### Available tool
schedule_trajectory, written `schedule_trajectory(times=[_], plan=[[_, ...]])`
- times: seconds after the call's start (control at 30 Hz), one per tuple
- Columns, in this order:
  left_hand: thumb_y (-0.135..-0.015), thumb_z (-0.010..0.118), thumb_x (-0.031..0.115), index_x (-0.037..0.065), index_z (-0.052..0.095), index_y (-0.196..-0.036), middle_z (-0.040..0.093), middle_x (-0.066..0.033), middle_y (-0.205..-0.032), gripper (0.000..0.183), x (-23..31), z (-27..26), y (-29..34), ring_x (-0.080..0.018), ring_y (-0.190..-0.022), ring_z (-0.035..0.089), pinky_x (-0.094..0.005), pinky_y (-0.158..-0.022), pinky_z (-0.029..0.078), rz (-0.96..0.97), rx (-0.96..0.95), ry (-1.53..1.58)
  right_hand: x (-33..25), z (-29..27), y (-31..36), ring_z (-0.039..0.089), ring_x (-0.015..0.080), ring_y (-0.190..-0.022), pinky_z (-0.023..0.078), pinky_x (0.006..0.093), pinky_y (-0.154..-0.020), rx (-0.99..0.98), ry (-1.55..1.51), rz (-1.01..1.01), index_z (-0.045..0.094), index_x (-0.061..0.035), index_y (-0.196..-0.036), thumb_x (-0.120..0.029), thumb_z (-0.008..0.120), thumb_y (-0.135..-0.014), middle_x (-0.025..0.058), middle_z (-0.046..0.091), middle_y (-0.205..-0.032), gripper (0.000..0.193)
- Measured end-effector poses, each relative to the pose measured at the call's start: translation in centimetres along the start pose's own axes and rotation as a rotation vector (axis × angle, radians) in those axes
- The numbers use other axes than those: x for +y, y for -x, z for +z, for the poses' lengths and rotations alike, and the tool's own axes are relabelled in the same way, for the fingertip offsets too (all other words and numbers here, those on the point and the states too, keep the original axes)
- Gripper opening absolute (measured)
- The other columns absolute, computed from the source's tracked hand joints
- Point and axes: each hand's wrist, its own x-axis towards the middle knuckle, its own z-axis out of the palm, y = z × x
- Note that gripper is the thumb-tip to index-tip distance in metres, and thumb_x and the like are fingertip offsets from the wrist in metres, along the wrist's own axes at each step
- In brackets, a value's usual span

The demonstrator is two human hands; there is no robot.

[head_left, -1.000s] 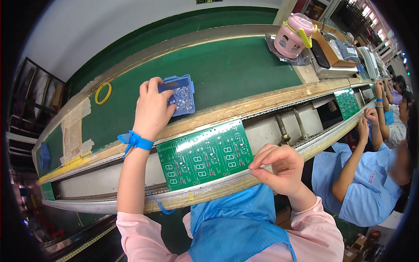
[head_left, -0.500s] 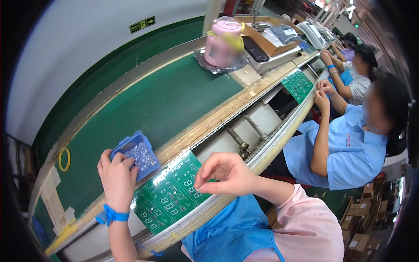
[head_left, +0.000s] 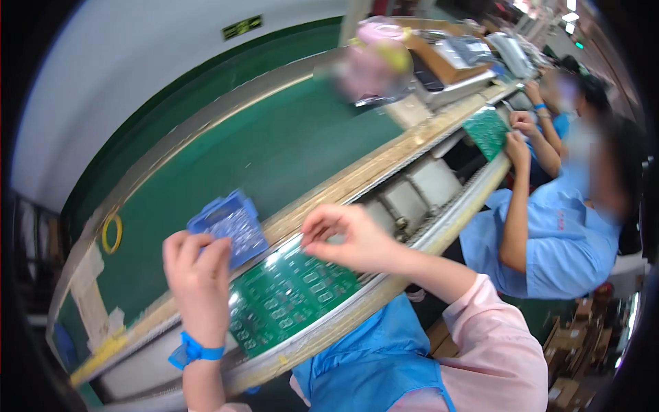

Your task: The person inserts small electronic components into a green circuit board by hand. They repeatedly pick up components from a blue container and place them into specific holes on the board, working along a production line.

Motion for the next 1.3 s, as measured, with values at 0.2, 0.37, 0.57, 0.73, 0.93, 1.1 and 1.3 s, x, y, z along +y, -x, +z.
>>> schedule_trajectory(times=[0.2,0.37,0.57,0.73,0.93,1.1,1.3], plan=[[-0.079,0.074,-0.004,-0.001,0.072,-0.091,0.072,-0.0118,-0.087,0.013,2.3,1.3,3.6,-0.0290,-0.082,0.067,-0.0367,-0.073,0.054,-0.025,-0.105,0.435,0.5,0.8,-2.1,0.060,0.0029,-0.078,0.044,0.0195,-0.064,0.027,0.109,0.001,0.060,-0.0046,-0.104,0.002,0.073,-0.084,0.0017,0.072,-0.094,0.025],[-0.082,0.072,-0.004,-0.001,0.073,-0.094,0.072,-0.0117,-0.090,0.013,-0.1,4.4,5.7,-0.0261,-0.082,0.069,-0.0341,-0.072,0.055,-0.121,-0.170,0.594,2.8,1.5,-2.0,0.047,0.0022,-0.063,0.040,0.0201,-0.057,0.001,0.302,-0.026,0.061,-0.0051,-0.106,0.001,0.073,-0.081,-0.0008,0.073,-0.087,0.028],[-0.082,0.072,-0.004,0.001,0.074,-0.095,0.071,-0.0109,-0.093,0.014,-0.8,4.3,6.0,-0.0220,-0.083,0.069,-0.0299,-0.070,0.055,-0.228,-0.200,0.584,2.9,2.4,-1.6,0.048,0.0025,-0.062,0.042,0.0202,-0.055,0.032,0.348,-0.035,0.060,-0.0044,-0.104,0.005,0.072,-0.081,0.0022,0.074,-0.089,0.028],[-0.081,0.071,-0.004,0.001,0.074,-0.095,0.070,-0.0109,-0.092,0.014,-1.2,4.9,6.5,-0.0226,-0.082,0.069,-0.0308,-0.069,0.054,-0.223,-0.176,0.600,3.5,0.7,-1.2,0.051,0.0019,-0.063,0.043,0.0187,-0.057,0.115,0.284,-0.034,0.053,-0.0045,-0.103,0.007,0.070,-0.082,0.0041,0.074,-0.091,0.029],[-0.082,0.070,-0.001,0.003,0.071,-0.096,0.068,-0.0094,-0.092,0.015,-1.4,5.1,6.6,-0.0287,-0.085,0.066,-0.0384,-0.075,0.054,-0.159,-0.185,0.546,4.0,0.2,-0.9,0.052,0.0031,-0.064,0.044,0.0197,-0.059,0.091,0.341,-0.017,0.052,-0.0043,-0.103,0.007,0.070,-0.082,0.0063,0.075,-0.090,0.030],[-0.081,0.070,-0.005,0.001,0.073,-0.095,0.069,-0.0109,-0.092,0.016,-1.4,5.1,6.5,-0.0259,-0.080,0.068,-0.0334,-0.068,0.054,-0.129,-0.174,0.532,3.6,0.3,-0.9,0.053,0.0038,-0.065,0.044,0.0201,-0.059,0.097,0.359,0.007,0.051,-0.0043,-0.103,0.008,0.070,-0.082,0.0061,0.075,-0.091,0.031],[-0.081,0.070,-0.005,0.001,0.073,-0.096,0.069,-0.0109,-0.093,0.016,-1.4,5.0,6.5,-0.0258,-0.080,0.067,-0.0338,-0.068,0.054,-0.143,-0.186,0.541,3.7,0.2,-1.0,0.052,0.0043,-0.065,0.045,0.0206,-0.061,0.089,0.348,0.012,0.049,-0.0048,-0.103,0.010,0.069,-0.081,0.0065,0.075,-0.092,0.033]])
